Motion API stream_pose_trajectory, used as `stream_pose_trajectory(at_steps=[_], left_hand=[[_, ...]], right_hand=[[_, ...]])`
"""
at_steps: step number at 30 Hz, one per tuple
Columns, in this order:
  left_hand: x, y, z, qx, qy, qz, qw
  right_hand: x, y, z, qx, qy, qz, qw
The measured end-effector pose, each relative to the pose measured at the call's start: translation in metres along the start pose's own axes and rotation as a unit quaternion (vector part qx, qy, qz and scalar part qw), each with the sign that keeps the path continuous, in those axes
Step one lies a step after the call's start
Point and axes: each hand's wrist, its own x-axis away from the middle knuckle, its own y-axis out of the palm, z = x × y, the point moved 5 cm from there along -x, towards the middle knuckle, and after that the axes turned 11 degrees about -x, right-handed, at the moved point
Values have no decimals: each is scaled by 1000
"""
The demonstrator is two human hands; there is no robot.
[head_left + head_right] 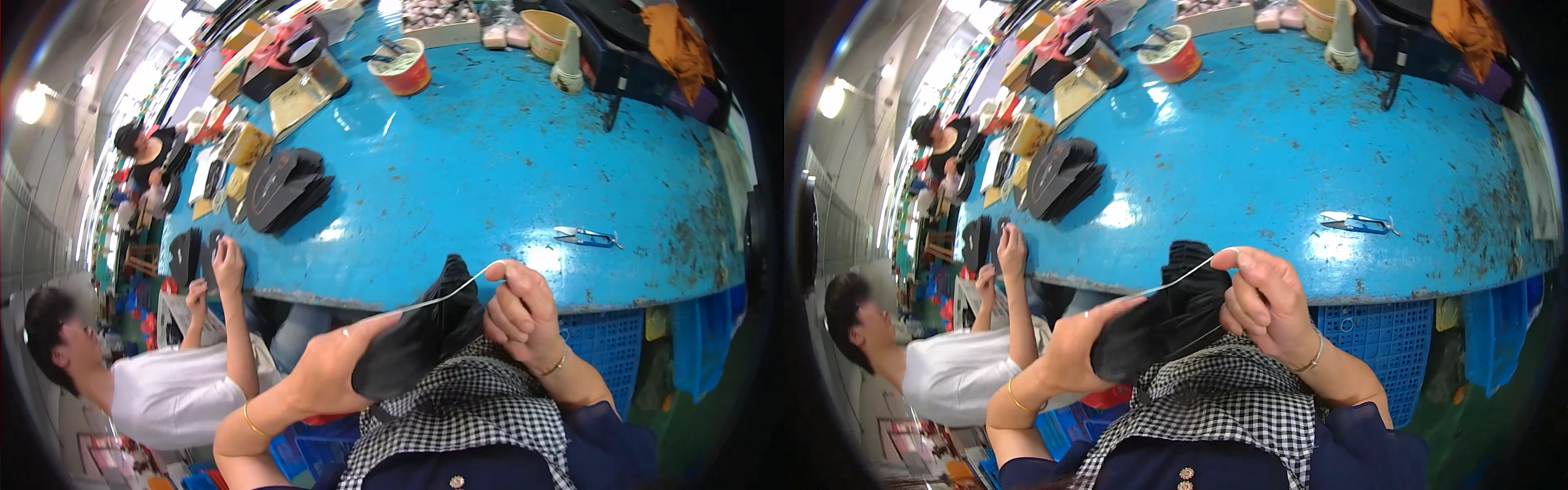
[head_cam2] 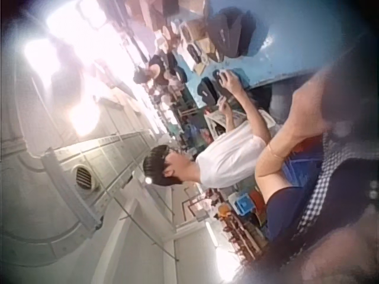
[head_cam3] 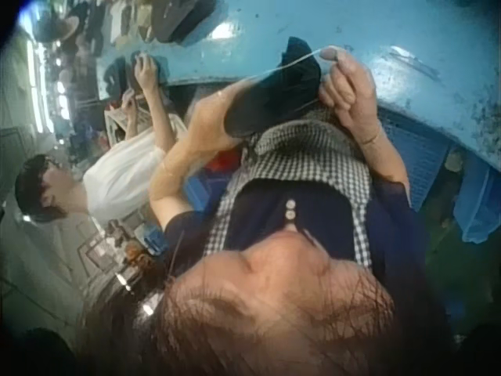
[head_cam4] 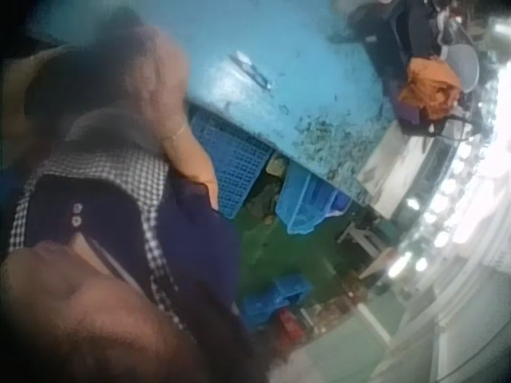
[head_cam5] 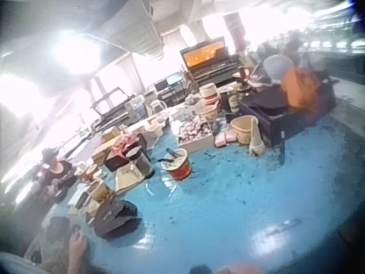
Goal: The person assembles and trims black leather shoe components at a factory workstation, using snips and trimmers to remove excess material.
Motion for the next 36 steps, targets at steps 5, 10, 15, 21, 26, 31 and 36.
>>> stream_pose_trajectory(at_steps=[5, 10, 15, 21, 26, 31, 36], left_hand=[[78, 24, 9, -16, 1, 94, 995], [159, 58, 24, 11, -180, 77, 981], [211, 76, 30, 79, -277, 175, 941], [312, 140, -16, 343, -448, 288, 774], [362, 209, -55, 571, -422, 370, 600], [368, 295, -106, 642, -413, 214, 609], [394, 369, -122, 749, -354, 332, 451]], right_hand=[[-24, -22, 40, 20, 168, 81, 982], [-13, -17, 120, 85, 311, -60, 945], [-18, -48, 200, 97, 476, 12, 874], [61, -131, 255, 201, 642, 87, 735], [25, -92, 292, 290, 533, -191, 772], [32, -103, 344, 528, 482, -199, 670], [37, -78, 392, 637, 432, -252, 587]])
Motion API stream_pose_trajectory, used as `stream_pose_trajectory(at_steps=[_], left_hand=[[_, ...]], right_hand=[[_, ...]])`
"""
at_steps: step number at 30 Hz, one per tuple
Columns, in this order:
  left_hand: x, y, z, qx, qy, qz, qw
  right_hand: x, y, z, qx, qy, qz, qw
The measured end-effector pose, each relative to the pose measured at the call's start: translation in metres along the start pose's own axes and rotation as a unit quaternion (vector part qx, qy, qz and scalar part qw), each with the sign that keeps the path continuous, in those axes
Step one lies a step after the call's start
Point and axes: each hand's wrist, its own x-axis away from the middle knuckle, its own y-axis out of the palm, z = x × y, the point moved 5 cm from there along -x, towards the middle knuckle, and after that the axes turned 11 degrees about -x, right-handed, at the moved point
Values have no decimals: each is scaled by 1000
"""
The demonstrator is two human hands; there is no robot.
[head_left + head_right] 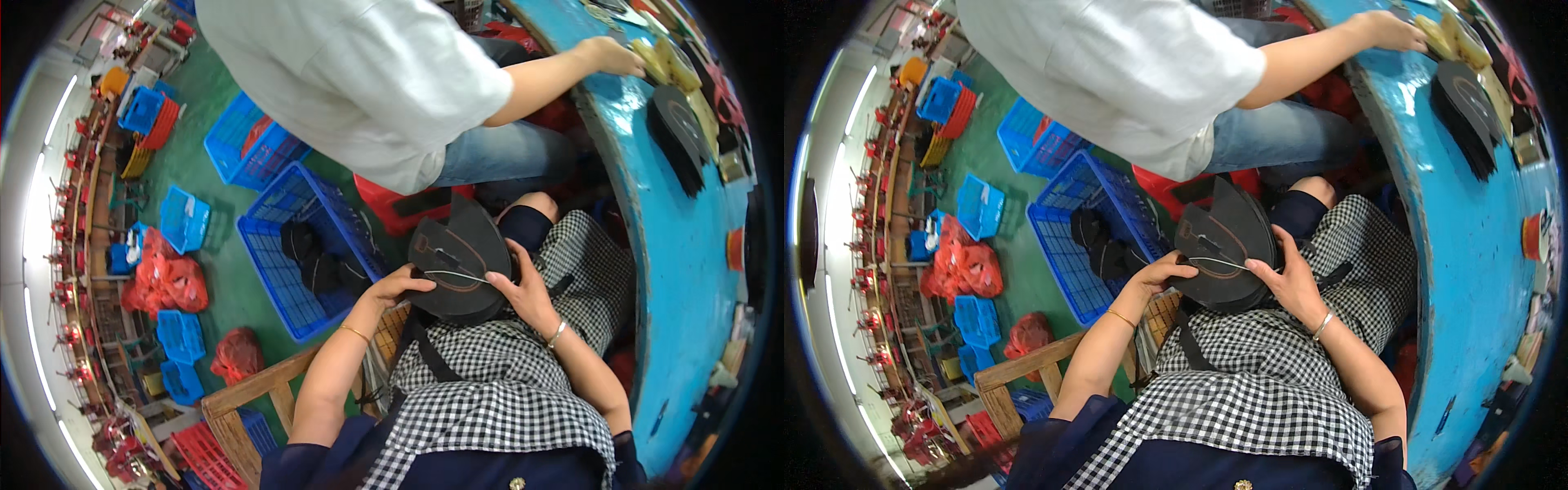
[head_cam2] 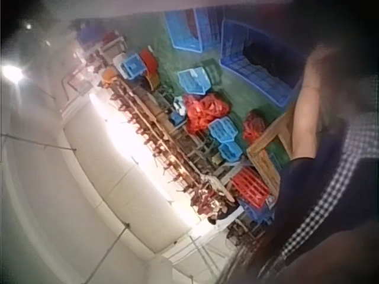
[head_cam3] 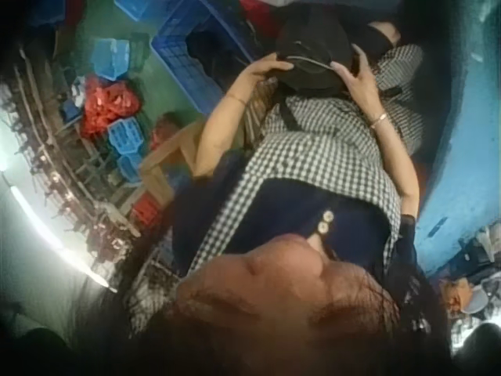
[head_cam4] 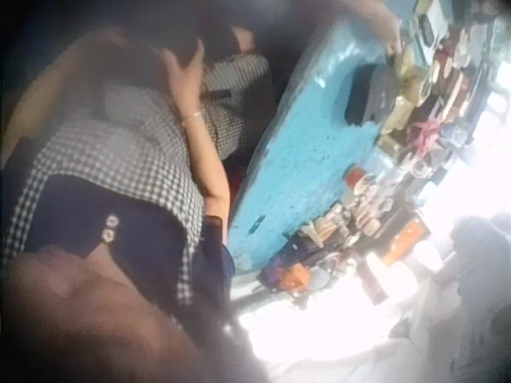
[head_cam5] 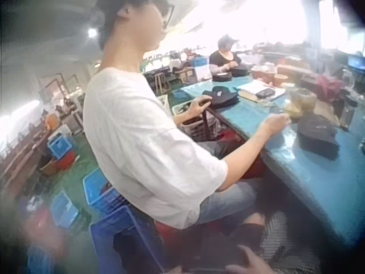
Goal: The person assembles and trims black leather shoe components at a factory workstation, using snips and trimmers to remove excess material.
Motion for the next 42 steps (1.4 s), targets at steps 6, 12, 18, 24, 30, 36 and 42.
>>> stream_pose_trajectory(at_steps=[6, 12, 18, 24, 30, 36, 42], left_hand=[[8, -15, -73, 349, 38, 136, 926], [39, -81, -95, 540, 149, 470, 682], [52, -184, -76, 493, 379, 467, 628], [-1, -163, -102, 280, 203, 420, 839], [-85, -35, -55, 38, 13, 248, 968], [-126, 31, 12, -248, 116, 163, 948], [-147, 101, 132, -315, 212, 83, 922]], right_hand=[[-53, 12, 8, 2, -10, -42, 999], [-57, 11, 22, 33, 39, -82, 995], [-55, 6, 15, 54, 22, -81, 995], [-51, 17, 19, 79, -122, -78, 986], [-34, -18, 22, -18, -71, -26, 997], [20, -74, -27, -44, -54, -9, 998], [67, -167, -90, -3, -96, 7, 995]])
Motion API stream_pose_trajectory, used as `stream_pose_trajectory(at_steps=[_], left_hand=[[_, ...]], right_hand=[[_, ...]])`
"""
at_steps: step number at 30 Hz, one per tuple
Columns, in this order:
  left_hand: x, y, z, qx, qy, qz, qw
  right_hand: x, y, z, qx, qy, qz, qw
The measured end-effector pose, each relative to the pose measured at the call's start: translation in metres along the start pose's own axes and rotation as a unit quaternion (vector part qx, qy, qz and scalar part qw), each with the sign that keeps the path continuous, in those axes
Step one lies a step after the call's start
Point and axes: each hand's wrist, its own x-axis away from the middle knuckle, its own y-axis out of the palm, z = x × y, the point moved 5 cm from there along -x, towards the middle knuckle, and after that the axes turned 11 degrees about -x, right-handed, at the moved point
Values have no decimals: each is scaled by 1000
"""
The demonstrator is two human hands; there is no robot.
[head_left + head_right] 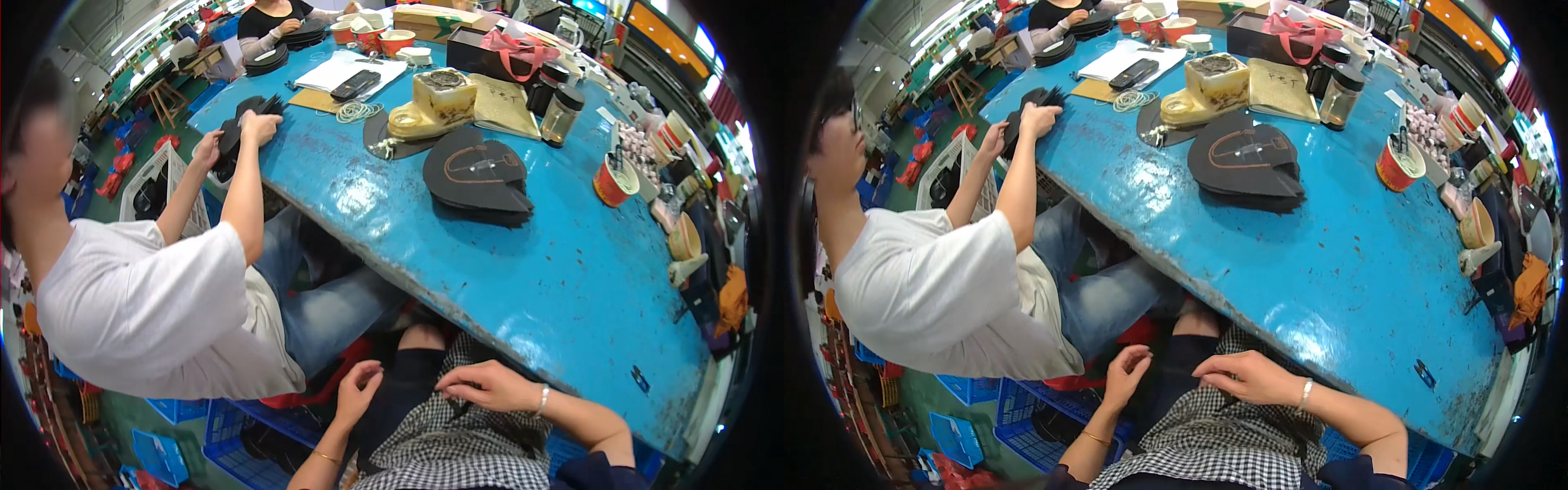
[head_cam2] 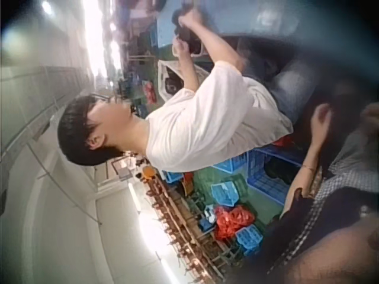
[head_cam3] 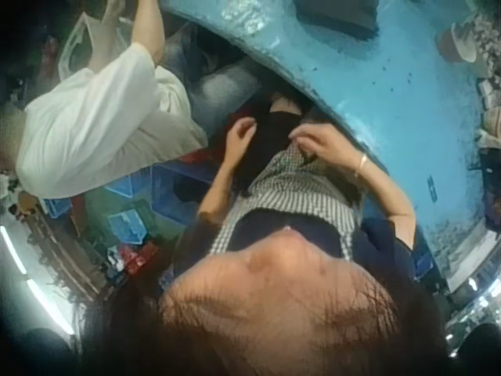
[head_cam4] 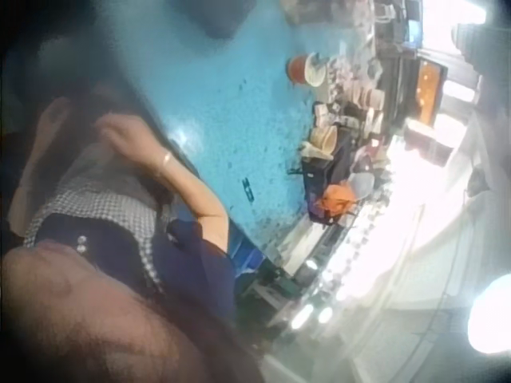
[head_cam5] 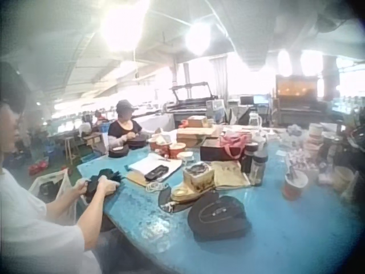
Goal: The person assembles and trims black leather shoe components at a factory workstation, using snips and trimmers to remove excess material.
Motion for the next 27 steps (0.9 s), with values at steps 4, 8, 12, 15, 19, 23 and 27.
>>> stream_pose_trajectory(at_steps=[4, 8, 12, 15, 19, 23, 27], left_hand=[[-91, -13, 128, -25, 125, 65, 990], [-224, -18, 234, -133, 273, 120, 945], [-367, -7, 280, -301, 286, 139, 899], [-440, 5, 292, -376, 247, 114, 886], [-487, 29, 291, -435, 250, 68, 862], [-490, 43, 300, -461, 303, 8, 834], [-490, 39, 295, -445, 334, 32, 830]], right_hand=[[-27, -54, -7, 16, -99, -6, 995], [-70, -74, -3, 45, -142, -54, 987], [-76, -82, -5, -4, -207, -56, 977], [-80, -83, -4, 11, -214, -87, 973], [-83, -86, -1, -12, -183, -91, 979], [-88, -90, -9, -54, -172, -60, 982], [-94, -91, -14, -88, -162, -23, 983]])
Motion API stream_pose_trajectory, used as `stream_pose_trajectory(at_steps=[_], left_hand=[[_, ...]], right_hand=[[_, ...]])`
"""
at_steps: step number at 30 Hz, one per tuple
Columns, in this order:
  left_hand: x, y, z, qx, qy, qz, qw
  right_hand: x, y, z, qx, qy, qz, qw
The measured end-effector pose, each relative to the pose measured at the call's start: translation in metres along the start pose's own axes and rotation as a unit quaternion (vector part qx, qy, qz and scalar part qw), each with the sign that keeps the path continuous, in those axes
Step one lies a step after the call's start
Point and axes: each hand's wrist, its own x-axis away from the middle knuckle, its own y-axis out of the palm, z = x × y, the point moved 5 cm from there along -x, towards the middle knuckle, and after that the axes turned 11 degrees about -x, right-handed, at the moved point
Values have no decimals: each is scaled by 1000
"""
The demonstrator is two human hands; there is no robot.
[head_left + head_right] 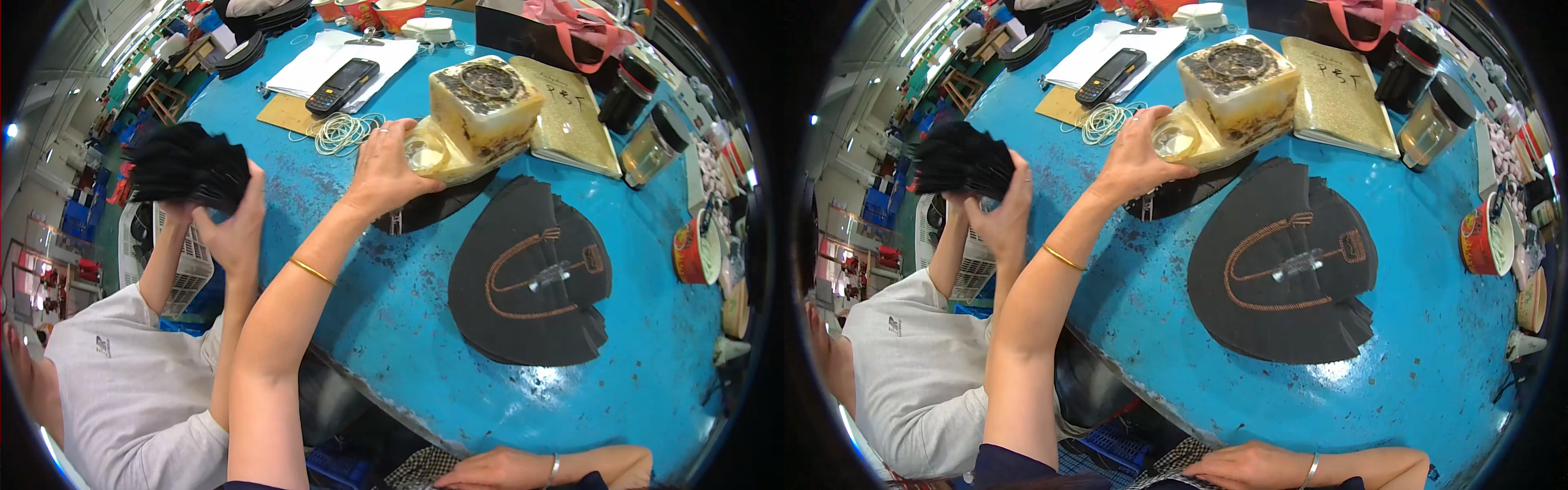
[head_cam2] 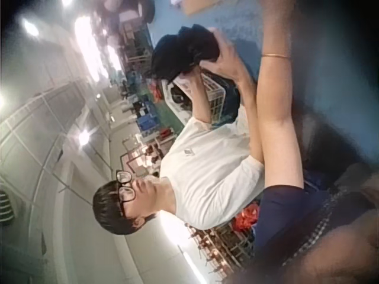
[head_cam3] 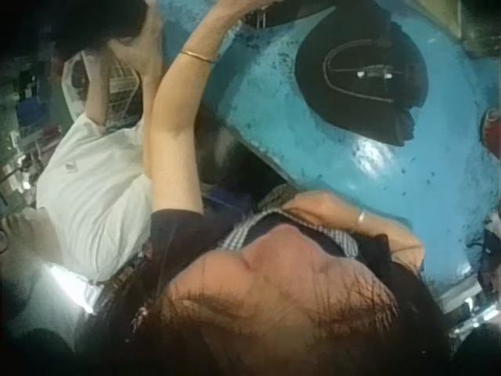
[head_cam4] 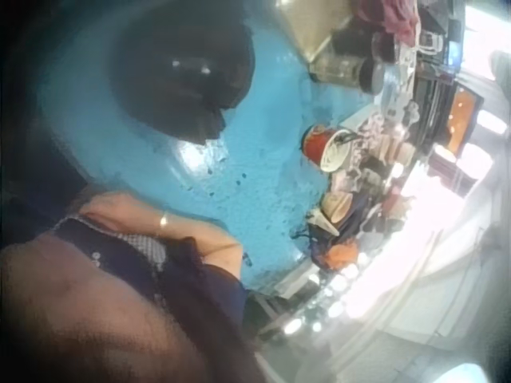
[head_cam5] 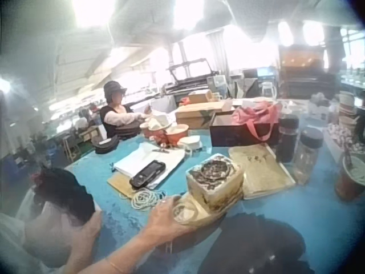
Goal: The person assembles and trims black leather shoe components at a factory workstation, using snips and trimmers to remove excess material.
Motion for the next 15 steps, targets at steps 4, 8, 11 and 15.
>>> stream_pose_trajectory(at_steps=[4, 8, 11, 15], left_hand=[[8, -6, 12, 31, 7, 55, 998], [13, -5, 11, 3, 33, 97, 995], [13, -8, 15, -3, 40, 102, 994], [15, -14, 21, -12, 50, 108, 993]], right_hand=[[1, 0, 3, 4, 24, -4, 1000], [-2, -2, 1, -21, 34, -8, 999], [-4, -4, 0, -19, 32, -10, 999], [-4, -5, -1, -10, 53, -19, 998]])
